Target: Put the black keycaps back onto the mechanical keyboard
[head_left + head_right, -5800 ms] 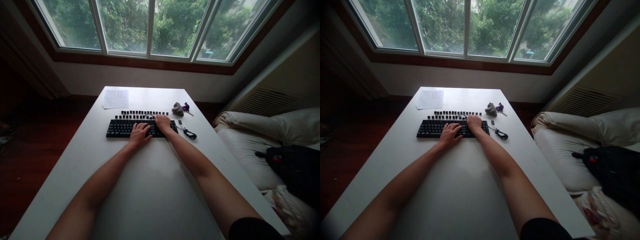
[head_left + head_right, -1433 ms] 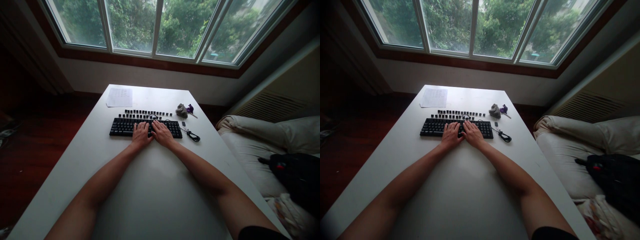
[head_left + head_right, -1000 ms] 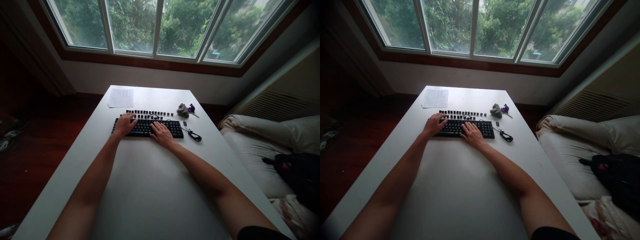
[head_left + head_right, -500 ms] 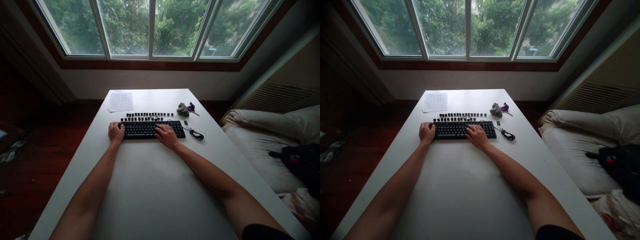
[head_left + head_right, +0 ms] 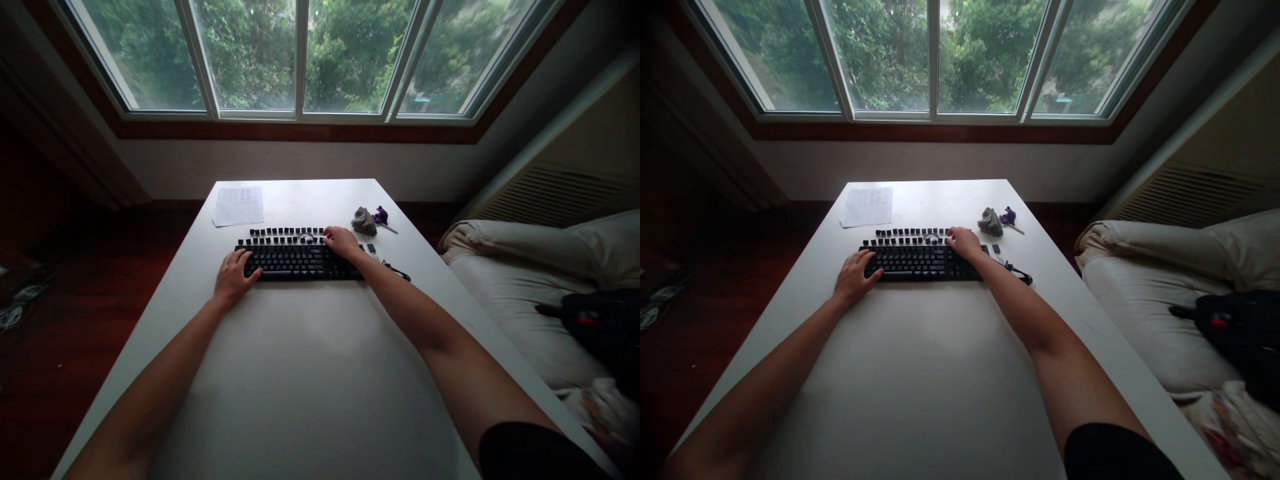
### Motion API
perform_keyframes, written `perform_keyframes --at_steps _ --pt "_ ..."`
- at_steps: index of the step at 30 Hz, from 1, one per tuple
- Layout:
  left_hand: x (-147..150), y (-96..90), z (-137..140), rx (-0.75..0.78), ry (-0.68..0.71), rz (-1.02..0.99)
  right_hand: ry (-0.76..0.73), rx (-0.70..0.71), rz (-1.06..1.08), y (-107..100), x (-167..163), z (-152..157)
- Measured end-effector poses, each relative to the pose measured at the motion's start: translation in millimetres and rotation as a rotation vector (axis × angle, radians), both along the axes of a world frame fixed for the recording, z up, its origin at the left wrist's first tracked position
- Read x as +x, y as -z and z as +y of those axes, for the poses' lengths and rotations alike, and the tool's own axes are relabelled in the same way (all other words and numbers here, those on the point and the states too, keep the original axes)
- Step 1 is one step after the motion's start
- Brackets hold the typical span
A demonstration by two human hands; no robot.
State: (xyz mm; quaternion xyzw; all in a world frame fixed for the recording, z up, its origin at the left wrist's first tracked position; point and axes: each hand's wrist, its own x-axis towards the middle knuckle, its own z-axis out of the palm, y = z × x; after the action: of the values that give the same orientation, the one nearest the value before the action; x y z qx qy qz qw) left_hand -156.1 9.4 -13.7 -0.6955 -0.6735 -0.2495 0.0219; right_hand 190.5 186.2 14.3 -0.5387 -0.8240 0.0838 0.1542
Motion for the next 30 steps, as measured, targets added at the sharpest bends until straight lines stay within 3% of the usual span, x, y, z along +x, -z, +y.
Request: perform_keyframes --at_steps 3,12,16,21,30 --pt "-9.4 0.9 -0.8 -0.017 0.069 0.015 -0.004 -0.066 -0.046 0.1 -7.5 14.0" --pt "-19.0 5.7 1.0 -0.032 0.095 0.019 0.017 -0.183 -0.094 4.5 -20.5 35.0" --pt "-19.3 5.8 -0.7 -0.022 0.082 0.009 0.041 -0.118 -0.104 5.9 -21.8 29.2" --pt "-18.6 2.1 -2.8 -0.041 0.055 0.009 0.066 0.063 -0.07 4.0 -22.9 9.5" --pt "-14.8 0.3 -4.0 -0.067 0.017 0.037 -0.251 0.198 -0.001 2.2 -25.2 -27.7"
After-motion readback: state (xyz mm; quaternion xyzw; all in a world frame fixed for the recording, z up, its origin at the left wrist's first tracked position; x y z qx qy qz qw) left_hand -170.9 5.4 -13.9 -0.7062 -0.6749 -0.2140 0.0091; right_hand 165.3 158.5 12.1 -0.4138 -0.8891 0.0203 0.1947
